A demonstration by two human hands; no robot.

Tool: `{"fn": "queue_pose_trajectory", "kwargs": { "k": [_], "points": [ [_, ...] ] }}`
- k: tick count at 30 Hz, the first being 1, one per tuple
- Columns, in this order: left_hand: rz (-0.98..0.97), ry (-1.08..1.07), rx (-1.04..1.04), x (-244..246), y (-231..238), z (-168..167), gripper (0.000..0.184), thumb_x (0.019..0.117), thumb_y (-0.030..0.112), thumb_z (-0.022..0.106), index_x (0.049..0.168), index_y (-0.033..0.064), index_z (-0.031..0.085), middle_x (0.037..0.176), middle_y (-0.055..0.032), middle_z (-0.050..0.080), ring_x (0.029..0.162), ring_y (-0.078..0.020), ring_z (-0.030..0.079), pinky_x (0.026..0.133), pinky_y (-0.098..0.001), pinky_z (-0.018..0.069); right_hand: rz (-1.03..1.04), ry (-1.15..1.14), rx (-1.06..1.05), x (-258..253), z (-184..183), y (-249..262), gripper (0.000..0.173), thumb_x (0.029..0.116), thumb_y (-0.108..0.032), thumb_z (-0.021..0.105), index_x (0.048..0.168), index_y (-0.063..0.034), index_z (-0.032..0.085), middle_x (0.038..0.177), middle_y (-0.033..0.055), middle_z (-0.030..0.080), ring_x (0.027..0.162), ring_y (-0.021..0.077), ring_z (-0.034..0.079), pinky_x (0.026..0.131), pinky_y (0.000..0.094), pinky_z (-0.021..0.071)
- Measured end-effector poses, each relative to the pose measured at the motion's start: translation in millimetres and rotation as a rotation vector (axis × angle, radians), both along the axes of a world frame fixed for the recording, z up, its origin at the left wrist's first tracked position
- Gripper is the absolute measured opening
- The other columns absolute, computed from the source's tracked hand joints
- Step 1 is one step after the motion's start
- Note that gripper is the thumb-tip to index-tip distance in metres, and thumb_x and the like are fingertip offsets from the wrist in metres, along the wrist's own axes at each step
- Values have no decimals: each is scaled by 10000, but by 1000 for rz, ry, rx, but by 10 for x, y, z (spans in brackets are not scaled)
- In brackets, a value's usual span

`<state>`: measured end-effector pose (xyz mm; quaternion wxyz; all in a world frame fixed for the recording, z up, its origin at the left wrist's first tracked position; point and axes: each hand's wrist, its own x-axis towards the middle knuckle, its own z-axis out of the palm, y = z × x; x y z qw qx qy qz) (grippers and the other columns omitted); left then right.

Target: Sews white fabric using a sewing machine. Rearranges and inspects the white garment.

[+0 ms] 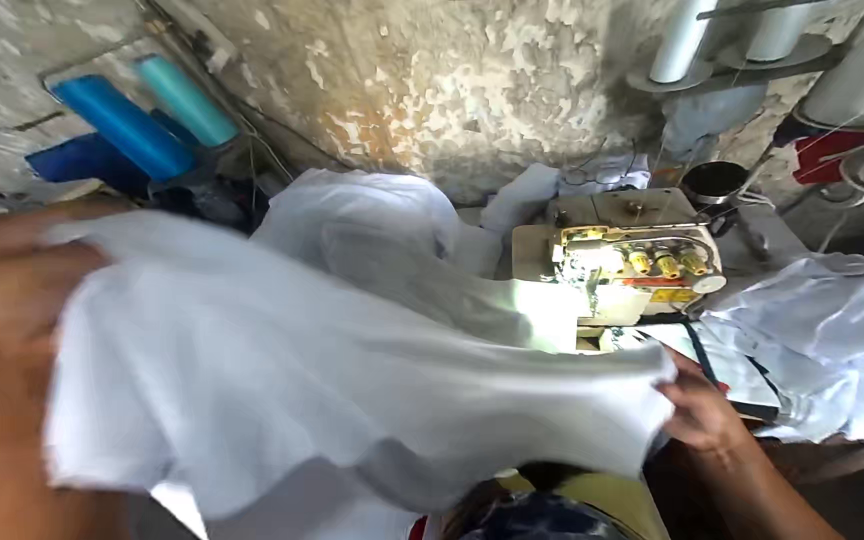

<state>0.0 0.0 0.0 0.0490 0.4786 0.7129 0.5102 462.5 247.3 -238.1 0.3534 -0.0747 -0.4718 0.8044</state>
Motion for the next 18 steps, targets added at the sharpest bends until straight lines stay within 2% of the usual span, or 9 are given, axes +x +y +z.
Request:
{"fn": "queue_pose_trajectory", "kwargs": {
  "k": [1,3,4,6,7,11,14,17,18],
  "points": [
    [167,133,-154,29,238,-35,254,954,201,654,1195,123,648,1027,75,679,869,41,632,802,-221,562,-96,-81,-102,-149,8,58,255,844,-203,750,1093,-242,711,976,-67,765,856,34,719,753,240,619],
    [286,265,-368,54,803,-149,372,1000,198,637,1262,-65,623,1201,-276,636,1090,-339,611,980,-577,452,-231,-237,-240,-460,4,188,178,951,-60,549,1088,-153,613,917,-3,734,787,75,709,689,260,608],
    [285,309,-443,25,1046,-274,361,1026,165,608,1290,-82,613,1269,-361,594,1198,-484,564,1024,-688,373,-281,-298,-281,-595,-1,241,165,1005,-18,501,1124,-107,573,912,29,713,769,100,701,679,278,604],
    [212,422,-598,65,1448,-606,425,1034,116,575,1429,-34,534,1447,-375,473,1377,-568,409,1093,-759,270,-347,-427,-287,-794,-28,306,125,1043,-30,508,1158,-78,519,859,37,672,685,100,652,621,272,563],
    [128,461,-627,190,1636,-791,466,1018,105,596,1449,-48,506,1477,-380,436,1407,-575,361,1104,-766,242,-355,-459,-257,-844,-59,328,126,1052,-53,510,1177,-61,522,832,40,664,660,101,643,609,274,557],
    [-411,440,-566,1144,2214,-1509,466,997,223,661,1390,-17,593,1434,-268,556,1372,-448,490,1123,-717,283,-319,-487,-87,-914,-40,265,151,1085,-133,477,1123,-33,584,783,36,655,616,84,622,588,263,552],
    [-729,351,-625,1728,2454,-1697,600,968,324,696,1457,14,538,1420,-237,578,1374,-400,498,1158,-714,211,-324,-462,-58,-903,4,165,168,1089,-161,471,1099,-66,609,793,16,663,633,64,624,596,240,544],
    [-807,322,-622,1914,2582,-1726,291,973,190,686,1129,-55,699,1042,-216,707,1016,-330,661,953,-532,462,-322,-460,-26,-888,-310,38,226,1101,-226,425,1091,-64,581,798,6,640,678,74,630,635,267,549],
    [-787,301,-633,1932,2600,-1738,253,993,156,655,1099,-69,702,1016,-221,704,979,-326,667,917,-500,493,-311,-453,-42,-883,-477,-31,231,1095,-207,435,1119,-32,584,836,25,663,729,93,661,681,295,576]
  ]
}}
